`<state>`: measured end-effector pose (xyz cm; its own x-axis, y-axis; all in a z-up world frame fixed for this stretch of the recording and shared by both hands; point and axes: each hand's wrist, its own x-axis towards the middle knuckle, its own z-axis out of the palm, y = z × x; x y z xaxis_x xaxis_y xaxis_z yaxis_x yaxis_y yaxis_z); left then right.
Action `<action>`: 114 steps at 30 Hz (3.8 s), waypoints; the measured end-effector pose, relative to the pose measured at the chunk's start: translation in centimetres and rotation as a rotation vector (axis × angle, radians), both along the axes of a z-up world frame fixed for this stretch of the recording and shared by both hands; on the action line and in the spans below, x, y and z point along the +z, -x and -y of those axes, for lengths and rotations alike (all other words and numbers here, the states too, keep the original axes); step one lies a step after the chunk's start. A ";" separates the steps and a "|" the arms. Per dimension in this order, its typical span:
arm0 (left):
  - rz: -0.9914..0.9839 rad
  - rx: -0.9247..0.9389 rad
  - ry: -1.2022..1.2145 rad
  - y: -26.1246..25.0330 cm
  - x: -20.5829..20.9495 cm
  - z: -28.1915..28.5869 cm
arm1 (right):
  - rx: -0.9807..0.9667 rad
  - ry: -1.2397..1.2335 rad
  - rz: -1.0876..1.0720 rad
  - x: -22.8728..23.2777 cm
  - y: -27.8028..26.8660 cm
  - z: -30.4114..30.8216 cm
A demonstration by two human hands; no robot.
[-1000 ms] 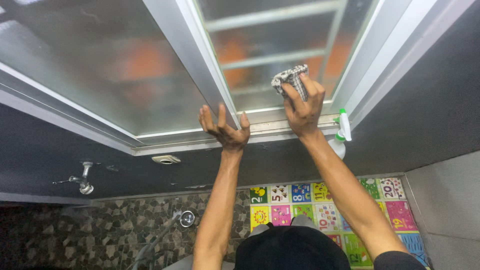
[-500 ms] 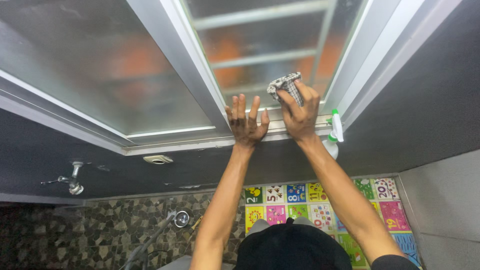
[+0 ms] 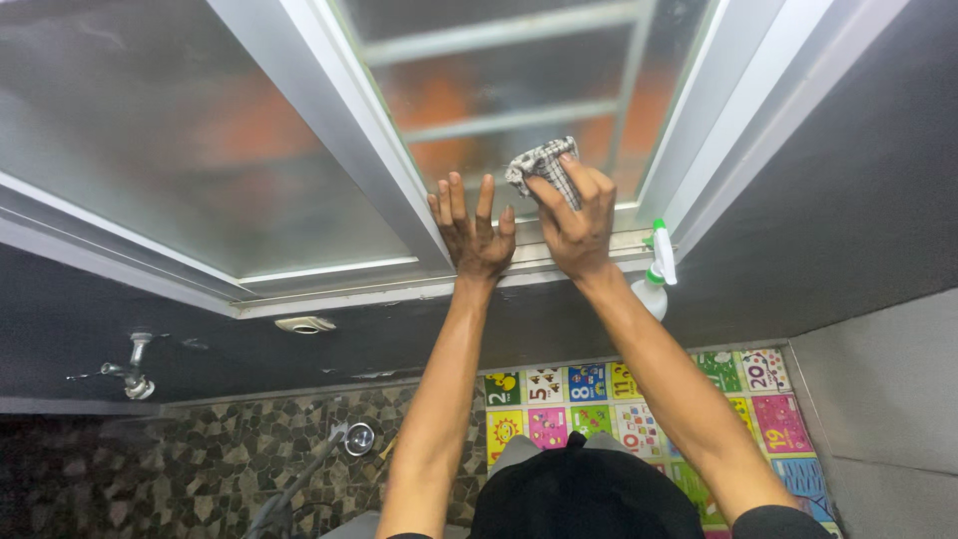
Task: The person cleans a frosted glass window pane using a spray bottle and a cloth. They repeatedly spray the glass with a cleaning solution and wipe the surface with a patterned cloth, focusing on the lower section of the window frame.
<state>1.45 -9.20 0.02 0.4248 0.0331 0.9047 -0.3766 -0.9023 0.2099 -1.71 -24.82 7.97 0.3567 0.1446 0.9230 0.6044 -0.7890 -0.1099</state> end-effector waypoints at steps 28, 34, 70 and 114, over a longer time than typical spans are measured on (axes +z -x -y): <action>-0.003 -0.018 -0.045 -0.6 -0.7 -0.3 | -0.103 -0.053 -0.014 1.6 0.1 2.2; 0.004 -0.025 -0.043 -0.6 -0.6 -0.3 | -0.095 -0.075 -0.013 3.4 0.2 0.8; -0.008 -0.004 -0.048 -0.6 -0.9 -0.2 | -0.160 -0.144 -0.093 1.3 0.6 2.2; 0.000 -0.016 -0.035 -0.6 -0.7 -0.1 | -0.149 -0.153 -0.056 0.7 0.0 1.7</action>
<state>2.02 -9.07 -0.64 0.4252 -0.0048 0.9051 -0.3906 -0.9031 0.1787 -1.69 -26.56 8.63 0.4148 -0.0538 0.9083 0.4721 -0.8406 -0.2654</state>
